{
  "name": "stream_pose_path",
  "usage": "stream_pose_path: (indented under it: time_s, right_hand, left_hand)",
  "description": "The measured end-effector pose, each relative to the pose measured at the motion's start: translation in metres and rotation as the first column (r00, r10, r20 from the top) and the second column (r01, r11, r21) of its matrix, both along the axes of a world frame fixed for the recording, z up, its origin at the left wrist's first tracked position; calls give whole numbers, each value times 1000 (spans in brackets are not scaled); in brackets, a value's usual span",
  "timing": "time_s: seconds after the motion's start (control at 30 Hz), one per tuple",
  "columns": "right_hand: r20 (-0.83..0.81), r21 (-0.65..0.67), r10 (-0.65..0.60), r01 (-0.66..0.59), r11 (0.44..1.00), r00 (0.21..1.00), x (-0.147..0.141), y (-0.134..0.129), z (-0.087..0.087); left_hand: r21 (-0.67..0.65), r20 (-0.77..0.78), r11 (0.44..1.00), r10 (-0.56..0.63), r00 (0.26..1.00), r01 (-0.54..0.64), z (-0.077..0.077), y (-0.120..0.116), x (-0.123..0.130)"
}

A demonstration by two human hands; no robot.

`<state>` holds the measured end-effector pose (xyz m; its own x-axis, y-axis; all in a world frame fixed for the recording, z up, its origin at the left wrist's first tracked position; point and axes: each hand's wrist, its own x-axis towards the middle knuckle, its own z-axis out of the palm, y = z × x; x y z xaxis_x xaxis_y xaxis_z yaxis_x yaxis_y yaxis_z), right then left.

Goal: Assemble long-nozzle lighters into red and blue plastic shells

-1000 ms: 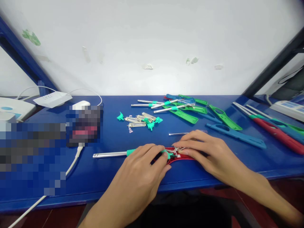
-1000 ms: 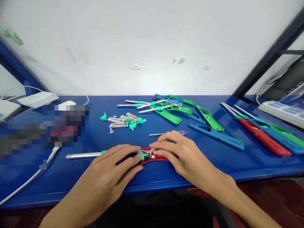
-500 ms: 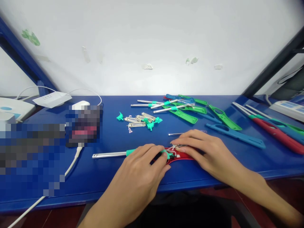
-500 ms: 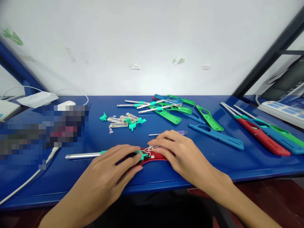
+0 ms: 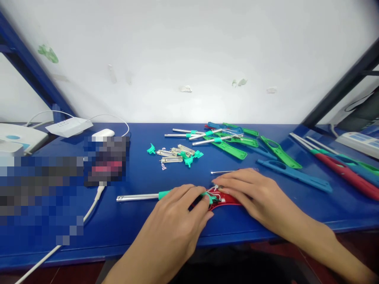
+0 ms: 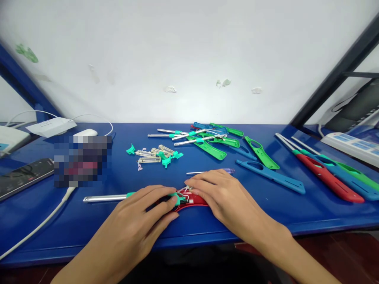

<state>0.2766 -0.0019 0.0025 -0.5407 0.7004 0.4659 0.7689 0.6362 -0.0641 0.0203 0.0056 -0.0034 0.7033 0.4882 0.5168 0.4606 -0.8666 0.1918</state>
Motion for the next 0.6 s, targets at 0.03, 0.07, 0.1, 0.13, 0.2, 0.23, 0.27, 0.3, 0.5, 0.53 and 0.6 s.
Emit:
stream_pose_path:
  time_s: [0.03, 0.07, 0.1, 0.13, 0.2, 0.23, 0.27, 0.3, 0.5, 0.53, 0.6]
  right_hand:
    - [25, 5, 8, -8, 1000, 1000, 0, 0, 0]
    - [55, 10, 19, -19, 1000, 998, 1, 0, 0]
    - [85, 15, 28, -29, 999, 996, 1, 0, 0]
    - [112, 22, 34, -37, 999, 993, 1, -1, 1]
    - [148, 30, 40, -44, 999, 988, 2, -1, 2]
    - [157, 26, 43, -48, 999, 987, 2, -1, 2]
    - [159, 23, 48, -52, 998, 986, 2, -2, 3]
    - [156, 17, 53, -56, 998, 986, 2, -1, 4]
    - [113, -31, 83, -80, 996, 990, -1, 1, 8]
    - [106, -24, 83, -81, 996, 991, -2, 1, 8]
    - [95, -2, 72, -72, 997, 993, -4, 2, 8]
  left_hand:
    - [1, 5, 1000, -1, 1000, 1, 0, 0, 0]
    - [1, 9, 1000, 0, 1000, 0, 0, 0, 0]
    - [1, 11, 1000, 4, 1000, -4, 0, 0, 0]
    - [0, 12, 1000, 6, 1000, -6, -1, 0, 0]
    - [-2, 7, 1000, 9, 1000, -9, -1, 0, 0]
    - [-4, 3, 1000, 10, 1000, -10, -1, 0, 0]
    - [-8, -3, 1000, 9, 1000, -9, -1, 0, 0]
    - [-14, -7, 1000, 7, 1000, -7, -1, 0, 0]
    - [-23, -3, 1000, -5, 1000, 5, 1, 0, 0]
    - [-10, 2, 1000, -5, 1000, 5, 1, 0, 0]
    - [11, 7, 1000, -5, 1000, 5, 0, 0, 0]
